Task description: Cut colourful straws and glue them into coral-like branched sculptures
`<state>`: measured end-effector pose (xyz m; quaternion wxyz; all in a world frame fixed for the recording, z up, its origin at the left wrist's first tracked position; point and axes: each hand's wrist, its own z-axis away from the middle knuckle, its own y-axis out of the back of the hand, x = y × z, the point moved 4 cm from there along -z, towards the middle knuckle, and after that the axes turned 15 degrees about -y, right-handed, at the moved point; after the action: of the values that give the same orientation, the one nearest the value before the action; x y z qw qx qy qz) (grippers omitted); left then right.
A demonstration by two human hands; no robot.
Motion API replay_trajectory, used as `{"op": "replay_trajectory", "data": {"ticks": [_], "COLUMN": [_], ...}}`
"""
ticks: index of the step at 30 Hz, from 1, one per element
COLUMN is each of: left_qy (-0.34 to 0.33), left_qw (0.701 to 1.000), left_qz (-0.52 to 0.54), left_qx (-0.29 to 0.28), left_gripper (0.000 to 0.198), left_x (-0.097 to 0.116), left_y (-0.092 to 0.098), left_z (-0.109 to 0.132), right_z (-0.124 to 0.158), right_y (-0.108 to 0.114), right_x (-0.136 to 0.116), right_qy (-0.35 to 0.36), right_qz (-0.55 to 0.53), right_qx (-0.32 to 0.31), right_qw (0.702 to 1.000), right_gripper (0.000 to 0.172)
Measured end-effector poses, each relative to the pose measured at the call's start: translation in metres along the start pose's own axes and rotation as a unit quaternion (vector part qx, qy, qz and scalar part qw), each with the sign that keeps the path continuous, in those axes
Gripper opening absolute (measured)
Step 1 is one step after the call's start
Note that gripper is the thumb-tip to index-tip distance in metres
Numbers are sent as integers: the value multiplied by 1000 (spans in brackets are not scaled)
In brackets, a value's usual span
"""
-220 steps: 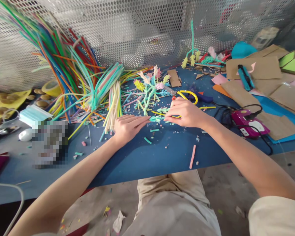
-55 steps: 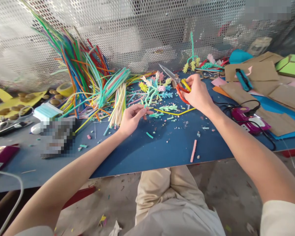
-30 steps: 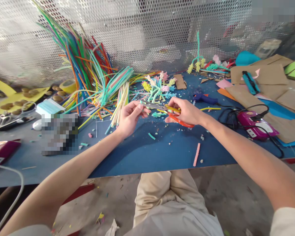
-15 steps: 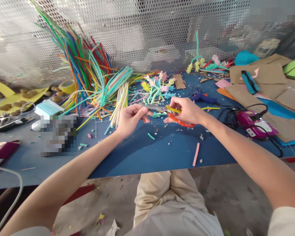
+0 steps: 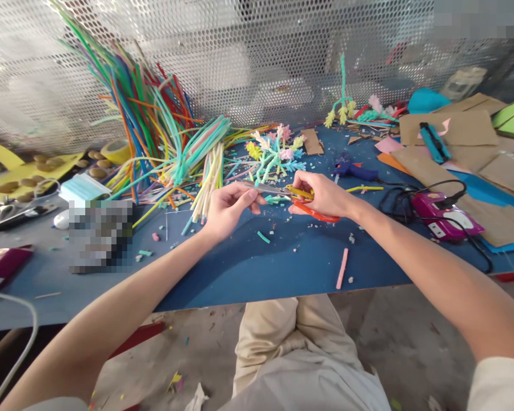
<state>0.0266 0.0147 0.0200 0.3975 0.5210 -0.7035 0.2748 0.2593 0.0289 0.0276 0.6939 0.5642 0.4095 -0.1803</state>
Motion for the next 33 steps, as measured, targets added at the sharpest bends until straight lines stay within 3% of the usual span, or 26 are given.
{"op": "replay_trajectory", "data": {"ticks": [9, 11, 14, 16, 19, 21, 23, 26, 29, 33], "left_qy": [-26, -28, -20, -12, -13, -24, -39, -74, -122, -179], "left_qw": [999, 999, 1000, 999, 995, 990, 979, 950, 907, 860], "left_qz": [15, 17, -4, -37, -94, -140, -195, -297, -393, -462], "left_qx": [-10, -8, 3, 8, -1, -15, -34, -65, -86, -124], "left_gripper": [38, 40, 44, 44, 41, 38, 34, 28, 22, 19], "left_x": [4, 3, 0, -3, -8, -10, -11, -13, -11, -8], "left_y": [1, 1, 2, 5, 8, 10, 11, 12, 12, 6], "left_z": [0, -1, -3, -3, -4, -4, -4, -5, -4, -1], "right_z": [7, 8, 8, 6, -1, -9, -19, -28, -23, -6], "right_y": [-7, -2, 20, 38, 59, 65, 65, 63, 57, 25], "right_x": [-12, -12, -7, 1, 24, 44, 61, 64, 42, 1], "right_qy": [6, -7, -39, -66, -129, -182, -195, -109, 5, 128], "right_qz": [3, -20, -70, -45, 80, 145, 165, 156, 147, 147], "right_qx": [34, 74, 182, 250, 320, 320, 294, 288, 290, 172], "right_qw": [999, 997, 980, 965, 935, 918, 921, 939, 946, 966], "right_gripper": [48, 49, 50, 47, 44, 42, 36, 35, 31, 20]}}
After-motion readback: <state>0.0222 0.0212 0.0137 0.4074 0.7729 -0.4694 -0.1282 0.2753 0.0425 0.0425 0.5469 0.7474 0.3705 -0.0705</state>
